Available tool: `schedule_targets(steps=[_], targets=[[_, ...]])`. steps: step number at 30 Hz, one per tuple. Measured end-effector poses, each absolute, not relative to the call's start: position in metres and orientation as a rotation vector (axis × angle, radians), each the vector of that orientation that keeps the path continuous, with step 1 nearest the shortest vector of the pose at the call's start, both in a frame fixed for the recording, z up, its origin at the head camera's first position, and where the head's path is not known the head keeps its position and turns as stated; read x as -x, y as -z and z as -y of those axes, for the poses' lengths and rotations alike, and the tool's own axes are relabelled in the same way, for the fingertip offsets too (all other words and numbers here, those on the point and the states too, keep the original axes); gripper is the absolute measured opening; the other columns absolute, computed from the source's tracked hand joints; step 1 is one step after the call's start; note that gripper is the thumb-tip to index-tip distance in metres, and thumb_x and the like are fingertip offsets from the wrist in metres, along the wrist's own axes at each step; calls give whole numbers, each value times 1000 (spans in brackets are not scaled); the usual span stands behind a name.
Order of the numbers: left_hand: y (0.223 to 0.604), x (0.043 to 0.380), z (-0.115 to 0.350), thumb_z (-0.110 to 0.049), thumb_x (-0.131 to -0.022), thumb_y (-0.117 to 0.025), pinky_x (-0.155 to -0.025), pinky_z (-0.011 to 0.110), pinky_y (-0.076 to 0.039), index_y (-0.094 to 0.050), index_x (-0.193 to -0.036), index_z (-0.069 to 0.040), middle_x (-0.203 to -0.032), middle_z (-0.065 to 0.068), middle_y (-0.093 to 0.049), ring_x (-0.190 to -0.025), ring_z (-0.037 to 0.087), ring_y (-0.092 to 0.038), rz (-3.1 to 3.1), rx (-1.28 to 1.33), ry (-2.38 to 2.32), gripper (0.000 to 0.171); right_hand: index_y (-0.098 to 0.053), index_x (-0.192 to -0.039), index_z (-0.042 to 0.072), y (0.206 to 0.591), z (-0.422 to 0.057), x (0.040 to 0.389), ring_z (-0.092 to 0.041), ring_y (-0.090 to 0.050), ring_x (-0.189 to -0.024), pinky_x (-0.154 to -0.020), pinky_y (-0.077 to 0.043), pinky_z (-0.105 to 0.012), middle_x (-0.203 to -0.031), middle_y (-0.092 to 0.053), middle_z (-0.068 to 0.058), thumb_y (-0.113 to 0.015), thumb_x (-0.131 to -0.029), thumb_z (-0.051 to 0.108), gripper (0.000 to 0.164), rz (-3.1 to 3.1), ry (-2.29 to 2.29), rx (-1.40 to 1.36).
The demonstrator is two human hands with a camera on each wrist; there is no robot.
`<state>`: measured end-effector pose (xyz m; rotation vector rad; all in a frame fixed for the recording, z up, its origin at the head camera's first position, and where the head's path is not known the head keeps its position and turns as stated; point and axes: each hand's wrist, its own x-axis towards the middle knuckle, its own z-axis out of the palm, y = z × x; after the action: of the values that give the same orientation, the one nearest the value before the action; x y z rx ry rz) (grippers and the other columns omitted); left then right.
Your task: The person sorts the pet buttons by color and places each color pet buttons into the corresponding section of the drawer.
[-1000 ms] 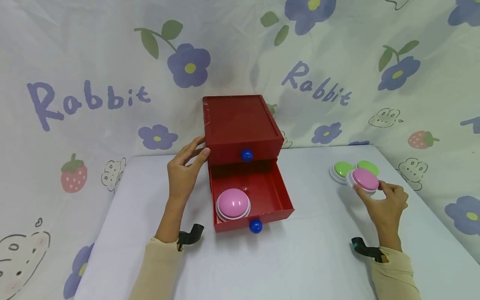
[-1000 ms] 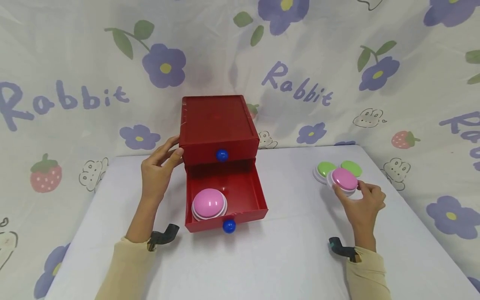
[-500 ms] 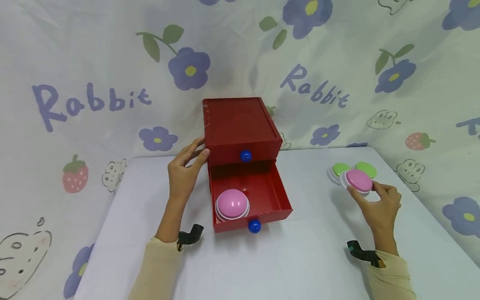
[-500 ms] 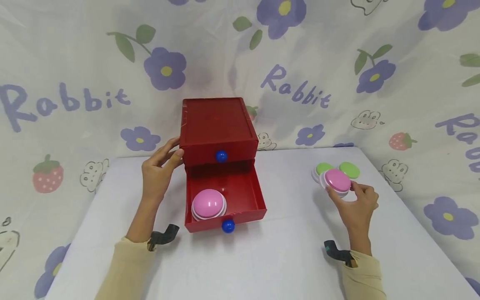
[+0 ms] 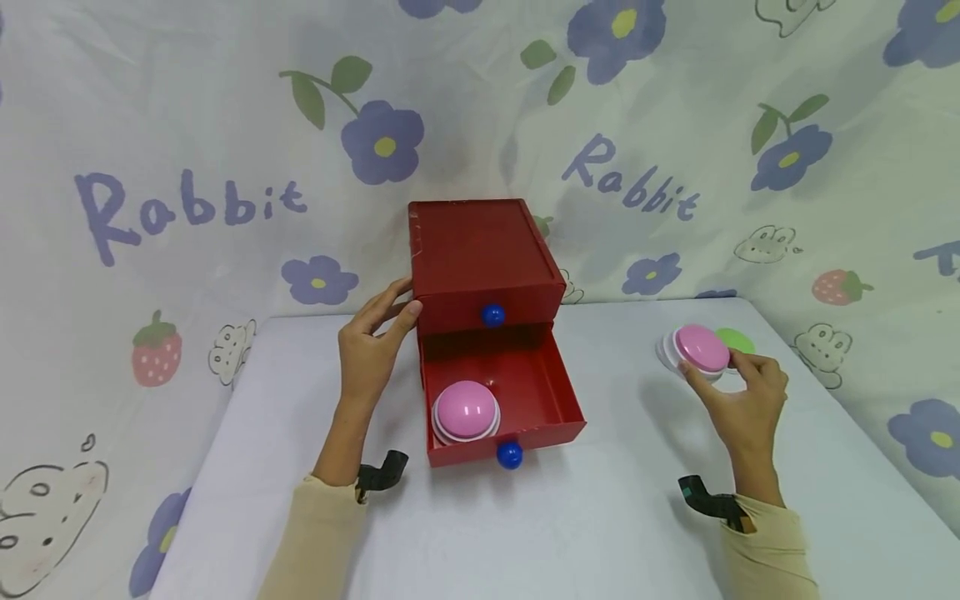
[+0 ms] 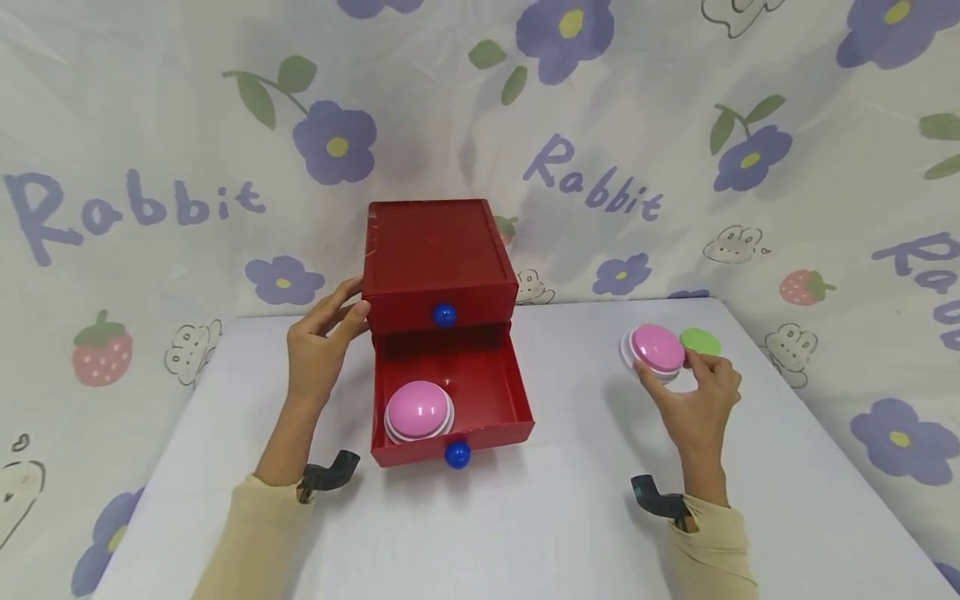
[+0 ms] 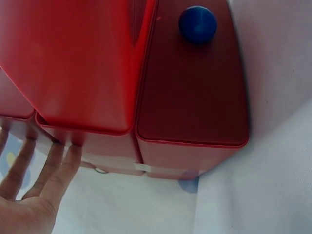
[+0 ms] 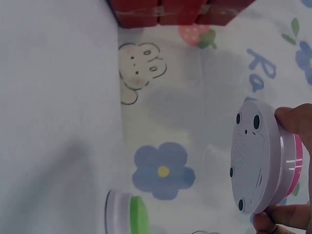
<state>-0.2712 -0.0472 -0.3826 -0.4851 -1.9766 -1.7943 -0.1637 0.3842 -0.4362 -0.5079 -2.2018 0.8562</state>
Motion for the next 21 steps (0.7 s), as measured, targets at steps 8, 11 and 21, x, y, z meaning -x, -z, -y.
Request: schedule_targets(steps=[8,11,21], targets=[[381,272,49,-11,-94,-71,-81,21,-57,-65,-134,-8,-130,6,-66,-106,13,-68,1994,481,1770,40,-66,-127,-4,425,-364,168,-25,-38,-119,-90,-32,-47,-114,-49,-19,-90,-74,22,64,2148,-865,425],[379,272,49,-11,-95,-71,-82,21,-56,-64,-135,-8,-130,6,-66,-108,14,-67,2004,486,1756,41,-66,-127,-4,422,-358,168,-24,-39,-119,-91,-34,-46,-115,-50,-18,-90,-74,21,64,2144,-870,412],[381,271,47,-12,-94,-71,-82,22,-57,-65,-134,-9,-130,6,-66,-107,15,-68,1991,473,1782,40,-69,-122,-3,417,-342,167,-10,-37,-114,-88,-32,-43,-111,-51,-17,-92,-70,18,60,2111,-888,329]])
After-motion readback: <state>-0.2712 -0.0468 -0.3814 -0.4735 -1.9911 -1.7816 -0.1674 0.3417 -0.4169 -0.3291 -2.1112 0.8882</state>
